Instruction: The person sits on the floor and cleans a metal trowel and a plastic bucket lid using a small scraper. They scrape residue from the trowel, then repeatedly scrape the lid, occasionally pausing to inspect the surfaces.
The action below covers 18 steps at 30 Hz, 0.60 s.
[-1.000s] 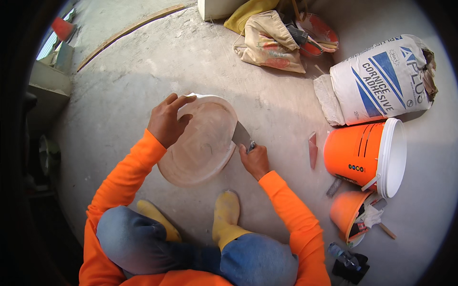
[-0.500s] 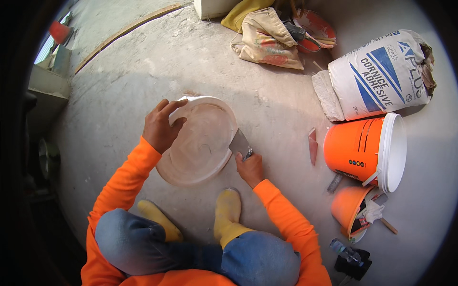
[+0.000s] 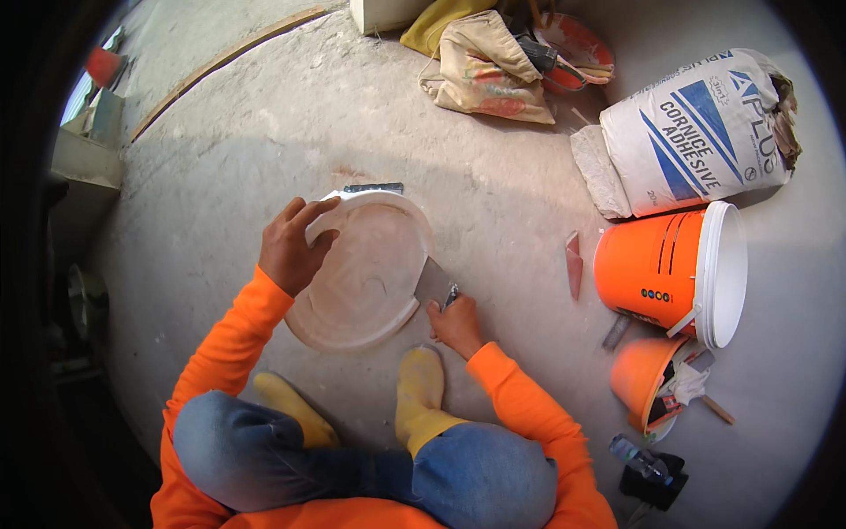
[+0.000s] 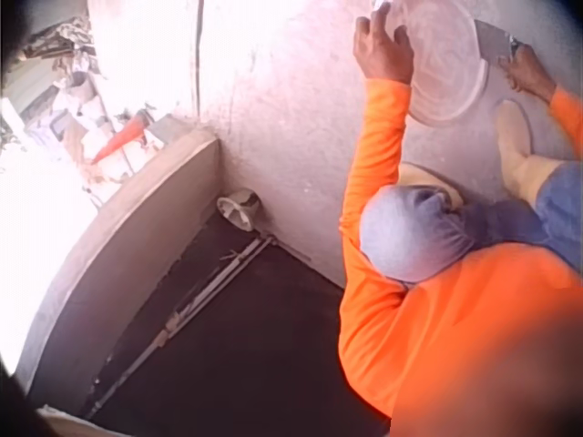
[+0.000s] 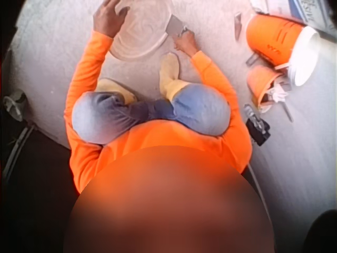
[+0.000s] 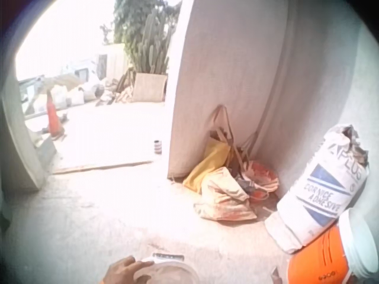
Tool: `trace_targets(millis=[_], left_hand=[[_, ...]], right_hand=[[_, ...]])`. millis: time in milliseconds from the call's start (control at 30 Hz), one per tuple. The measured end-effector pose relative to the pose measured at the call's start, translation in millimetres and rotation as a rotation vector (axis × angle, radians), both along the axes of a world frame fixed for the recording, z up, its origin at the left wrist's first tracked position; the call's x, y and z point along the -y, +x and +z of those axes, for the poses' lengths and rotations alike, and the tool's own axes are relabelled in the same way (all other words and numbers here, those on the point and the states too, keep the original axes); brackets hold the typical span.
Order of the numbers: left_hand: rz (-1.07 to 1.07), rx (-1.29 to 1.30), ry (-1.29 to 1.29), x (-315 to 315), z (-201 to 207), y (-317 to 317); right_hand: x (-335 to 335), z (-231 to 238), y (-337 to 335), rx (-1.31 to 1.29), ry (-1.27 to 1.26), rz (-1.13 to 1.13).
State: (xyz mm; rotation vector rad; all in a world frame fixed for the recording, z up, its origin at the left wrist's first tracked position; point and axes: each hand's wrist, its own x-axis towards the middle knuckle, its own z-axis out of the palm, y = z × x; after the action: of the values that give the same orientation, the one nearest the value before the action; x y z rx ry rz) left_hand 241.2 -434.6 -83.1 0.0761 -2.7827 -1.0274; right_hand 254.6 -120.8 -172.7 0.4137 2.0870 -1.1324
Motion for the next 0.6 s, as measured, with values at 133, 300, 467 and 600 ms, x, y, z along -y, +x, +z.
trace_targets(millis=[133,300,467,600], left_hand=[[0.049,0.015,0.086,2,-9,9],[0.178,0.068,0.152,6,-51,42],[0.458,0.279,0.44,25,-106,73],[0.527,0.132,0.507,28,-134,82]], right_hand=[[-11,8,-9,-0.046,0.077,0.129],[-34,13,-14,-0.296,0.05,0.053],[-34,11,15,-0.15,-0.143,-0.169],[-27,1,33,-0.363,-0.042,-0.026]])
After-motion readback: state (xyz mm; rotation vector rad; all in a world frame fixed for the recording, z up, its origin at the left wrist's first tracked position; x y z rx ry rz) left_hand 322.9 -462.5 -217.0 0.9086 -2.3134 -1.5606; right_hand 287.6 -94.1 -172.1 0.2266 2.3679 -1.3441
